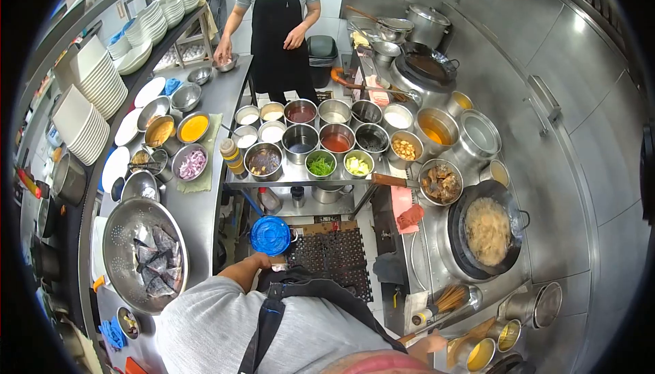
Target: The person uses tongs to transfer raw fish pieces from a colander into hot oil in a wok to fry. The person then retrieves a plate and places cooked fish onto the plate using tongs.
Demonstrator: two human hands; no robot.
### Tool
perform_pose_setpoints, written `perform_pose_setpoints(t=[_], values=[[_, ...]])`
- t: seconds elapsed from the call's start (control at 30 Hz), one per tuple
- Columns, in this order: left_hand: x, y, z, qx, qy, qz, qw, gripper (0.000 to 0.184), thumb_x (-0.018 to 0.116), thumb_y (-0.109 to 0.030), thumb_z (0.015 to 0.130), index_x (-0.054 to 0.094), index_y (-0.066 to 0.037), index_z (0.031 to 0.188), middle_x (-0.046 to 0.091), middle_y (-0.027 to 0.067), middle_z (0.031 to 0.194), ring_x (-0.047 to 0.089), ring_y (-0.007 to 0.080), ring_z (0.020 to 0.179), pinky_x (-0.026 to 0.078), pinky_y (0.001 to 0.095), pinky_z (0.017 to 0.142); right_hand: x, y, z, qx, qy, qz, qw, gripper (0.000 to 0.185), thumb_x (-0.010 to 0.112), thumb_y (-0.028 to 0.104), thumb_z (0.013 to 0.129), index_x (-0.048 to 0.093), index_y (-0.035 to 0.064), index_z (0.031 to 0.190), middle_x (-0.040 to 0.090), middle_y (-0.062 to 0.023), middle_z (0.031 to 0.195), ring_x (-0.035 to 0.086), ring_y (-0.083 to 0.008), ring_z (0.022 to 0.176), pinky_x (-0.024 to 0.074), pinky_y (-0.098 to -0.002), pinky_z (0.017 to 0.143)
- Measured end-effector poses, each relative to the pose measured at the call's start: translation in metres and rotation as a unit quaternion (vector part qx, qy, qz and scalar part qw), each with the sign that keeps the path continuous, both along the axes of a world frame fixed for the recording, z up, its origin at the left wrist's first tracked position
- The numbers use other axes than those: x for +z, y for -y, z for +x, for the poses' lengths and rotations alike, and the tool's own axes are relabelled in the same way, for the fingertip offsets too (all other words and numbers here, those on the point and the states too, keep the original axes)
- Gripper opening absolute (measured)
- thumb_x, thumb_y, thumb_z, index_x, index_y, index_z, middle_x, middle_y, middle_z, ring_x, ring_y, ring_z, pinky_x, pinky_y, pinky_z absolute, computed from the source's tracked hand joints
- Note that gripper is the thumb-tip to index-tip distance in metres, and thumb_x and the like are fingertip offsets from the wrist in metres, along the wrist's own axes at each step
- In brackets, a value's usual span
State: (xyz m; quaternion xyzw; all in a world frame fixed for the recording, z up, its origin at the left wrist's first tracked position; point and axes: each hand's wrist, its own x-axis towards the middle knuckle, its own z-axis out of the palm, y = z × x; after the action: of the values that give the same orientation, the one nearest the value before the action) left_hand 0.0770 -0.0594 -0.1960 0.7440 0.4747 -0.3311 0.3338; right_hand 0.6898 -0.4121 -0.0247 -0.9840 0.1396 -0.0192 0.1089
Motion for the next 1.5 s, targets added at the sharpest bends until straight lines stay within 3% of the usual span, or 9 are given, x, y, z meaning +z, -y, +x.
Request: perform_pose_setpoints(t=[0.03,0.3,0.4,0.53,0.73,0.87,0.93,1.17,1.5], values=[[0.000,-0.005,-0.002,0.002,0.005,0.005,1.000,0.041,0.051,-0.038,0.080,0.073,-0.008,0.098,0.068,0.0191,0.109,0.066,0.0353,0.099,0.051,0.0447,0.086,-0.012,0.000,-0.006,0.066,0.051,-0.139,0.987,0.042,0.071,0.037,0.080,0.066,-0.0011,0.097,0.070,-0.0203,0.100,0.069,-0.0334,0.088,0.0569,-0.0413,0.076],[0.005,-0.063,-0.001,0.027,0.047,0.055,0.997,0.041,0.052,-0.037,0.079,0.074,-0.008,0.098,0.067,0.0195,0.111,0.065,0.0345,0.101,0.051,0.0434,0.088,-0.034,0.024,-0.054,0.145,0.080,-0.070,0.984,0.033,0.062,0.029,0.084,0.066,0.0013,0.102,0.068,-0.0186,0.105,0.067,-0.0328,0.093,0.0539,-0.0419,0.083],[-0.003,-0.072,0.001,0.038,0.051,0.067,0.996,0.041,0.052,-0.037,0.078,0.074,-0.007,0.098,0.067,0.0197,0.112,0.065,0.0342,0.102,0.051,0.0429,0.088,-0.022,0.014,-0.077,0.172,0.143,0.093,0.970,0.019,0.059,0.006,0.080,0.065,-0.0046,0.094,0.065,-0.0259,0.093,0.062,-0.0428,0.085,0.0491,-0.0470,0.080],[-0.025,-0.048,-0.003,-0.011,0.042,0.055,0.998,0.041,0.052,-0.037,0.078,0.074,-0.008,0.097,0.067,0.0198,0.112,0.065,0.0337,0.102,0.051,0.0423,0.088,0.019,-0.021,-0.123,0.202,0.201,0.076,0.955,0.024,0.057,0.004,0.080,0.065,-0.0061,0.100,0.064,-0.0262,0.089,0.060,-0.0450,0.082,0.0489,-0.0475,0.077],[-0.012,-0.017,-0.018,0.019,0.060,0.030,0.998,0.040,0.052,-0.039,0.079,0.075,-0.011,0.097,0.067,0.0192,0.113,0.065,0.0339,0.103,0.051,0.0418,0.089,0.020,-0.127,-0.193,0.582,-0.016,0.237,0.778,0.029,0.062,0.009,0.081,0.066,0.0004,0.108,0.066,-0.0199,0.085,0.064,-0.0372,0.077,0.0509,-0.0431,0.070],[-0.018,-0.010,-0.034,0.095,0.087,0.027,0.991,0.043,0.051,-0.041,0.080,0.075,-0.010,0.098,0.066,0.0194,0.114,0.064,0.0344,0.106,0.050,0.0419,0.090,0.032,-0.207,-0.221,0.697,-0.136,0.208,0.673,0.032,0.064,0.014,0.079,0.068,0.0037,0.109,0.068,-0.0164,0.079,0.067,-0.0328,0.073,0.0529,-0.0397,0.069],[0.007,-0.001,-0.042,0.138,0.103,0.036,0.984,0.044,0.051,-0.043,0.080,0.074,-0.010,0.098,0.066,0.0194,0.114,0.063,0.0346,0.107,0.050,0.0420,0.090,0.029,-0.242,-0.216,0.748,-0.177,0.056,0.637,0.032,0.066,0.016,0.076,0.070,0.0045,0.106,0.069,-0.0191,0.084,0.068,-0.0342,0.080,0.0537,-0.0408,0.074],[-0.008,0.061,-0.098,0.239,0.046,0.016,0.970,0.037,0.059,-0.039,0.079,0.074,-0.011,0.097,0.067,0.0189,0.110,0.063,0.0354,0.105,0.050,0.0436,0.089,0.025,-0.281,-0.175,0.666,-0.134,0.102,0.727,0.030,0.066,0.018,0.076,0.071,0.0063,0.103,0.069,-0.0188,0.087,0.068,-0.0355,0.084,0.0539,-0.0417,0.077],[-0.014,0.044,-0.064,0.009,0.057,-0.060,0.996,0.028,0.057,-0.031,0.086,0.073,-0.010,0.095,0.070,0.0149,0.096,0.066,0.0311,0.094,0.051,0.0427,0.082,-0.002,-0.168,-0.162,0.619,-0.209,0.006,0.757,0.029,0.064,0.023,0.076,0.070,0.0048,0.098,0.068,-0.0198,0.087,0.065,-0.0383,0.087,0.0511,-0.0482,0.082]])
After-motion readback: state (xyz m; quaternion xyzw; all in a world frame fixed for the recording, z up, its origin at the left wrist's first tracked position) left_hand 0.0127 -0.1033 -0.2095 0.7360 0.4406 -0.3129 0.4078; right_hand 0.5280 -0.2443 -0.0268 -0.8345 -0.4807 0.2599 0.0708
